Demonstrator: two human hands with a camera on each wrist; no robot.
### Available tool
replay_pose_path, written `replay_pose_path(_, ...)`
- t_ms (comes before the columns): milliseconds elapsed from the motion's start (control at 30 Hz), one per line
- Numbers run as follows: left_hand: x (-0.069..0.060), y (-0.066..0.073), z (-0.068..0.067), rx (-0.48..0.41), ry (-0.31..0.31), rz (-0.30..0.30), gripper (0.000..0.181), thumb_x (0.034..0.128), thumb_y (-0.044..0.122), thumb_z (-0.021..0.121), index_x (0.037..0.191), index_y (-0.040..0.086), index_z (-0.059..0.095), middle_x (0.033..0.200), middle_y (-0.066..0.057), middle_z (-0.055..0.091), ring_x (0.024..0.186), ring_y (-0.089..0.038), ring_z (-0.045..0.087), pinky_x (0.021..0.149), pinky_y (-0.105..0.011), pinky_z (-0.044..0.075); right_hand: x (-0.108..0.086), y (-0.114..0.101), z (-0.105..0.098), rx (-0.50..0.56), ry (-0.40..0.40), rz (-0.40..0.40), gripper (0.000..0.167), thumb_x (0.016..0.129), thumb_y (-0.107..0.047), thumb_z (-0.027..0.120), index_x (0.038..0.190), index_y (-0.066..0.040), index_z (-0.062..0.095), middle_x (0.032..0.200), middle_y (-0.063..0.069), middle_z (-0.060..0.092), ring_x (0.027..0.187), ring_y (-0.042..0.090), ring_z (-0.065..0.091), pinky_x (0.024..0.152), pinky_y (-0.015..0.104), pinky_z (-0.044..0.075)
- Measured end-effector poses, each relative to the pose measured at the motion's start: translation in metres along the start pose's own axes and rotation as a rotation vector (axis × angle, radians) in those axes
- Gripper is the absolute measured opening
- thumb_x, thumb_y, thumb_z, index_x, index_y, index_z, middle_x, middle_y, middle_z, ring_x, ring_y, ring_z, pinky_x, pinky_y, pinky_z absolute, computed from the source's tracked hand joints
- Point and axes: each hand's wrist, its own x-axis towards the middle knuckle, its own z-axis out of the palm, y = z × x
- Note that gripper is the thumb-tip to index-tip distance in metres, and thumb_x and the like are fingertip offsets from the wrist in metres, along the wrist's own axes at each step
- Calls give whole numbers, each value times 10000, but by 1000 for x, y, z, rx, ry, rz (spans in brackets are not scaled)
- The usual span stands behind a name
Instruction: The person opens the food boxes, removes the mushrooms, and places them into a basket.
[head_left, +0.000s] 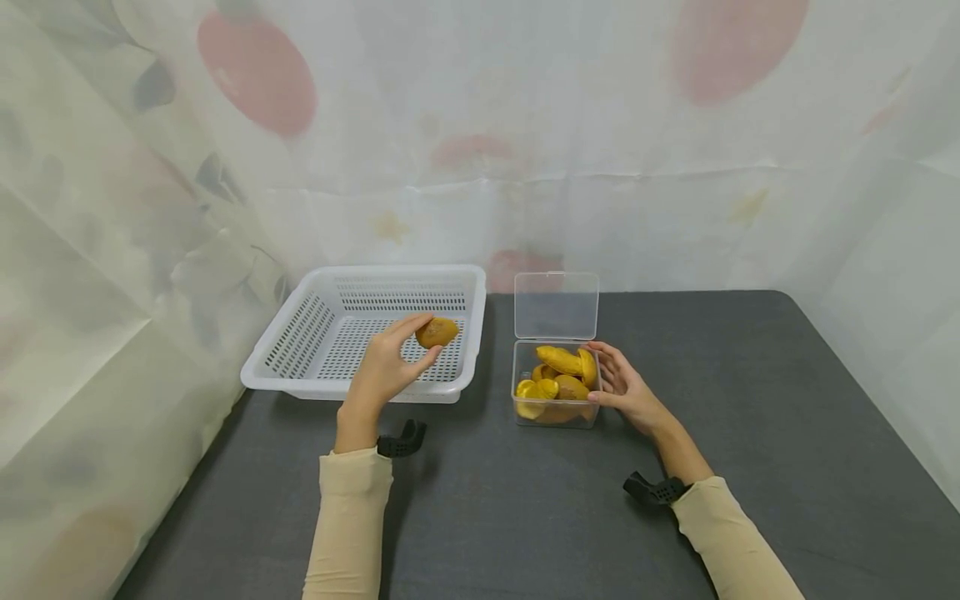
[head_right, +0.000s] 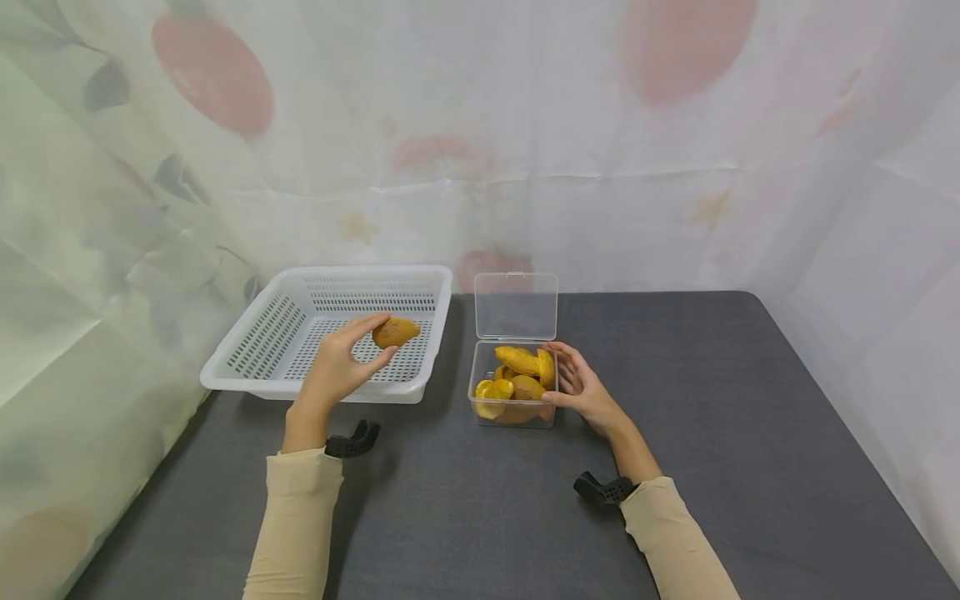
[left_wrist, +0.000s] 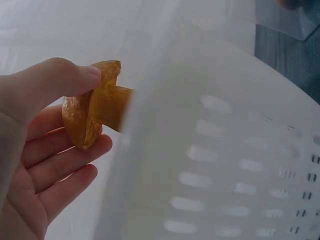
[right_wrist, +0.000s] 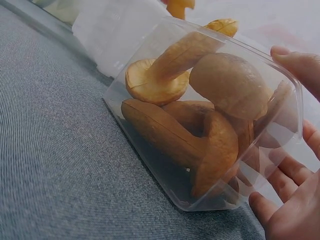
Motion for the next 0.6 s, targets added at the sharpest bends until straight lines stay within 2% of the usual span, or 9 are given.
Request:
replay_pose_path(267, -2, -8, 7, 45, -65, -68, 484, 841, 184, 745, 1281, 33, 613, 1289, -161, 647, 1201, -332, 614, 1036, -472, 512, 0, 0, -1, 0, -1, -1, 785, 898, -52, 645, 1516, -43, 160, 1492, -159, 320, 1347, -128, 347, 1070, 34, 348)
replay_pose_path(400, -1, -7, 12, 47, -74, -42, 463, 855, 193, 725, 1274, 29, 617, 1293, -167, 643, 1231, -341, 593, 1072, -476, 481, 0, -1, -1, 1, -2, -6, 782, 899, -56, 647, 1513, -37, 163, 1506, -135, 318, 1347, -128, 346, 1072, 33, 345)
replay_pose_path(600, 0, -2, 18, 14, -93, -18, 440, 870, 185, 705, 1275, 35, 617, 1292, -154, 647, 1239, -329, 590, 1077, -468, 479, 0, 1, -1, 18, -19, -31, 776, 906, -55, 637, 1511, -20, 152, 1479, -179, 334, 1354, -125, 341, 1075, 34, 343)
